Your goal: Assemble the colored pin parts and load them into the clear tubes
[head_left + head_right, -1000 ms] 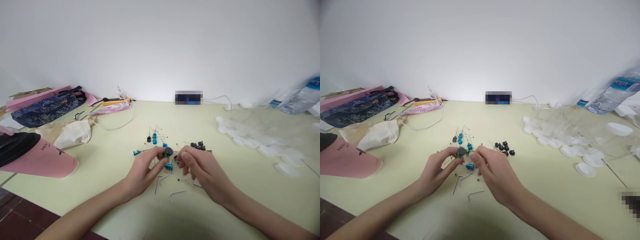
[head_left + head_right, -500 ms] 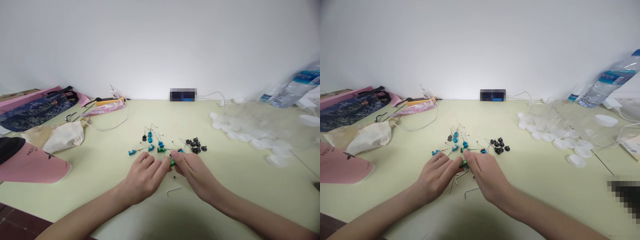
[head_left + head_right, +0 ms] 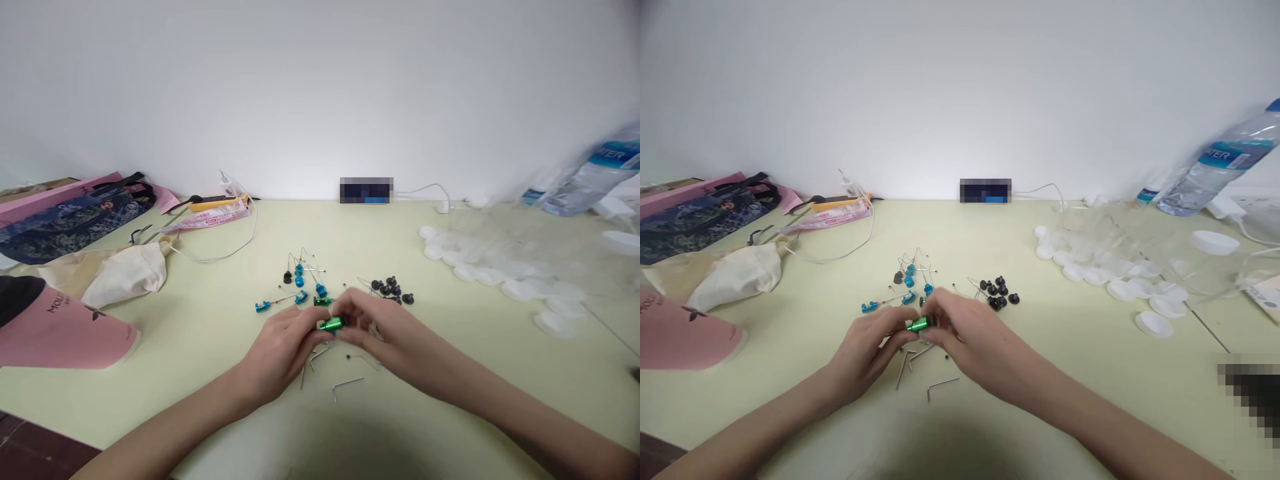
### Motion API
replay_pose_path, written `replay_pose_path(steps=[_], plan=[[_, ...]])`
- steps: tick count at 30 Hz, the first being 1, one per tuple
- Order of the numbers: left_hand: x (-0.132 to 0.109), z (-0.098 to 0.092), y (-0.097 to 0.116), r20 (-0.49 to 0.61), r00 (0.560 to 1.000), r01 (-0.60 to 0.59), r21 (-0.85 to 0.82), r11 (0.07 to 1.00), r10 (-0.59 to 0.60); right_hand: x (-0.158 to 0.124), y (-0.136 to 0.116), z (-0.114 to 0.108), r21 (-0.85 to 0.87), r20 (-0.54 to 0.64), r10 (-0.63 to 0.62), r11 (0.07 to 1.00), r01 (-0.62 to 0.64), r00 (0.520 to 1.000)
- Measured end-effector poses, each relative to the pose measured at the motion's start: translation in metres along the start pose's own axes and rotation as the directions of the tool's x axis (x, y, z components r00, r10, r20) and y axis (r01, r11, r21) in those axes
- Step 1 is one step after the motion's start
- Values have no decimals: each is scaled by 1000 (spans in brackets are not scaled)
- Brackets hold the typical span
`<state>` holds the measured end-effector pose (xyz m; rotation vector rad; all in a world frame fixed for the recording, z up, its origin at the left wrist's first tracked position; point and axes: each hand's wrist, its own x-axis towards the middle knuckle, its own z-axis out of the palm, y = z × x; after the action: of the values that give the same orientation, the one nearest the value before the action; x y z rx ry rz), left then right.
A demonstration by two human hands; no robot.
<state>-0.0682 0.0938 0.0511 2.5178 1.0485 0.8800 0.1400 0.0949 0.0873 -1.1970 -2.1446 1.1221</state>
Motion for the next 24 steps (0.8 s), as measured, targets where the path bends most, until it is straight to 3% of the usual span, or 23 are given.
replay_pose_path(steps=[4, 7, 9, 12, 15, 19, 22, 24], plan=[[1, 0, -1, -9, 1000, 10, 29, 1000, -10, 2, -1, -3, -38, -98, 6, 999, -10, 995], [1, 1, -1, -3, 999, -32, 52, 998, 33, 4, 2, -2, -95, -31, 79, 992, -82, 996], [0, 1, -2, -14, 999, -45, 67, 997, 46, 4, 2, -2, -80, 12, 50, 996, -49, 999], [1, 0, -3, -37, 999, -33, 89, 995, 37, 4, 3, -4, -25, -56, 5, 1000, -6, 998], [0, 0, -3, -28, 999, -37, 104, 994, 40, 5, 5, -5, -30, -89, 78, 996, -81, 993], [0, 0, -3, -15, 999, -45, 99, 994, 46, 5, 7, -6, -19, 36, 97, 995, -96, 995], [-1, 0, -3, -10, 1000, -4, 64, 998, 5, 4, 6, -8, 42, -11, 45, 998, -45, 999], [-1, 0, -3, 7, 1000, 17, 43, 999, -17, 5, 6, -9, 50, -51, 82, 996, -80, 995]])
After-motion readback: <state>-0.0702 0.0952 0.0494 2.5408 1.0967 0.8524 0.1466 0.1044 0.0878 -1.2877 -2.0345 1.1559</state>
